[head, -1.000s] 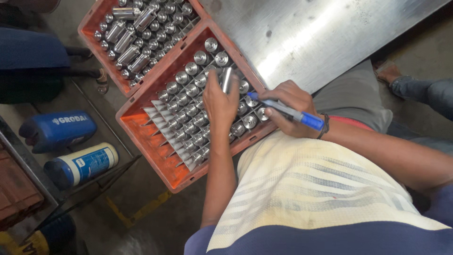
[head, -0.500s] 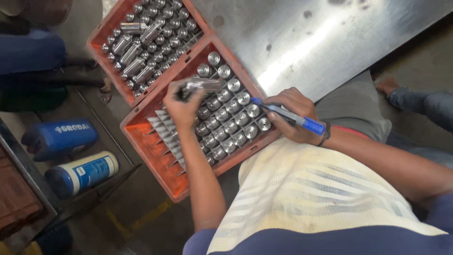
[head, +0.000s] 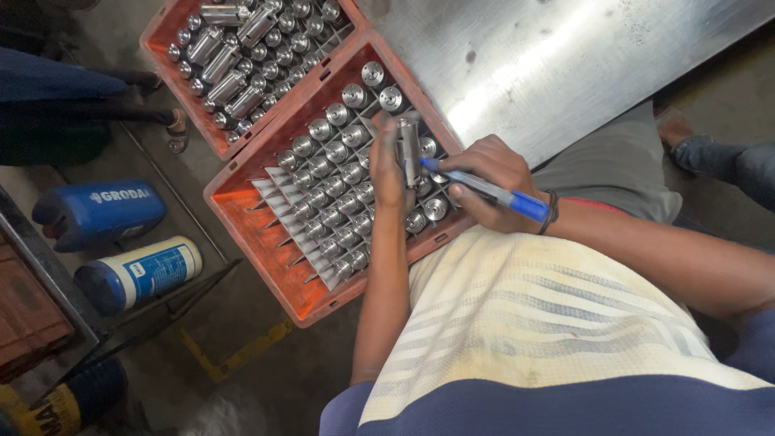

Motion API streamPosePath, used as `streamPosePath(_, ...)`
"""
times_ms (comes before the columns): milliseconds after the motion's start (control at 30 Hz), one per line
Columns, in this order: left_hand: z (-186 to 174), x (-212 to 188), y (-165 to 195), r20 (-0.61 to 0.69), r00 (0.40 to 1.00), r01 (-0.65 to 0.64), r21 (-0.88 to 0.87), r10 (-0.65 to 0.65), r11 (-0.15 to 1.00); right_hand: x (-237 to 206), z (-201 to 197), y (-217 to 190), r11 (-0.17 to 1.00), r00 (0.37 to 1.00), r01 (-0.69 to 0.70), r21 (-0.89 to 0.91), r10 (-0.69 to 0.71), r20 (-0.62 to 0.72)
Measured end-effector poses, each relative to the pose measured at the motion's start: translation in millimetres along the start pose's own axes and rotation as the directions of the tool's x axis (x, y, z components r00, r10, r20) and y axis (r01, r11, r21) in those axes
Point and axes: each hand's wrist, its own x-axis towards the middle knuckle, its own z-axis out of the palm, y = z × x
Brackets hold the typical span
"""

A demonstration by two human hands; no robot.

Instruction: The person repeatedly picks up small cylindrical metal parts from an orange crate, marks each with a blue marker, and returns them to the crate. The process is continuous and repetitive throughout the clip.

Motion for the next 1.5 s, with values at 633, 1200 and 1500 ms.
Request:
streamPosePath(633,-1,21,45,0.128,0.872,-0.209,0.97,0.472,0.125,3,-10,-8,0.988,0.987,-0.155,0.002,0.155,-0.037)
streamPosePath(1200,6,6,9,0.057,0.998,0.027,0.016,-0.028,1.0,24,-13,-10,0.995,0.998,0.05,-0.086,-0.045,0.053)
streamPosePath(1500,1,8,-2,0.167,0.982,-0.093,0.009,0.091,0.996,1,-3,-3,1.0,0.999,0.013,-0.013,-0.013,0.037)
